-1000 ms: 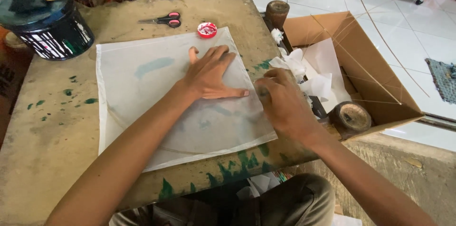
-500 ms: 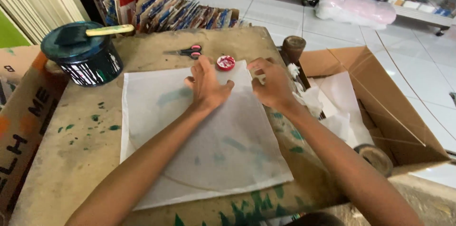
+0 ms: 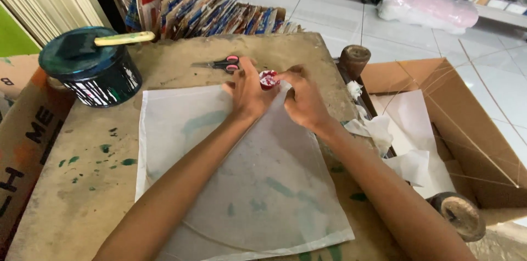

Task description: Assembling a kite by gluing paper onto a bamboo frame and folding the edges.

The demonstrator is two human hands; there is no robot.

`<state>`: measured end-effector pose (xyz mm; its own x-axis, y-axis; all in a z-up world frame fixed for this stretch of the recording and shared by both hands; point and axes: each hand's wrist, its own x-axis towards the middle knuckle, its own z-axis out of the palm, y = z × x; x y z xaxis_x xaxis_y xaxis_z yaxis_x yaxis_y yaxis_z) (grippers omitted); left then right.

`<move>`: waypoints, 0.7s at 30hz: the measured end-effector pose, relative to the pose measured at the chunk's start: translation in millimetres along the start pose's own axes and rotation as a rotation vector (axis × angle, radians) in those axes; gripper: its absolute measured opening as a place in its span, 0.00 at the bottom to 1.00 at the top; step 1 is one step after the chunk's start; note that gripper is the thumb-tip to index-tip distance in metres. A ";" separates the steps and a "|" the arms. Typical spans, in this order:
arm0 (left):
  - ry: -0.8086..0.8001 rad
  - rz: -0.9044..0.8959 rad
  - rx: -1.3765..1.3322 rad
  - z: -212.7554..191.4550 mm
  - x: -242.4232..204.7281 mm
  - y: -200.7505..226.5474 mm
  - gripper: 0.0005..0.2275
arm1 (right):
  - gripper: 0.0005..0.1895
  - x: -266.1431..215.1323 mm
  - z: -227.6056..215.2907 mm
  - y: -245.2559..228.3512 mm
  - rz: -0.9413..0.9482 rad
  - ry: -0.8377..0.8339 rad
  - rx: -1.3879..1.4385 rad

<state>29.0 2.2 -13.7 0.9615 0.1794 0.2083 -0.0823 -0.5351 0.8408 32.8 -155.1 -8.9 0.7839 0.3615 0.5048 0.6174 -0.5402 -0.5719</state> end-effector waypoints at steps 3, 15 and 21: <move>0.011 0.023 0.018 0.7 1.5 -5.9 0.32 | 0.27 -3.3 -1.1 -3.6 -0.010 0.016 -0.017; 0.027 0.368 -0.148 -6.5 -10.3 -9.3 0.30 | 0.34 -6.1 1.3 7.6 -0.098 0.044 -0.230; 0.047 0.398 -0.111 -8.0 -12.7 -6.4 0.29 | 0.32 -7.9 3.6 -0.4 -0.054 -0.005 -0.332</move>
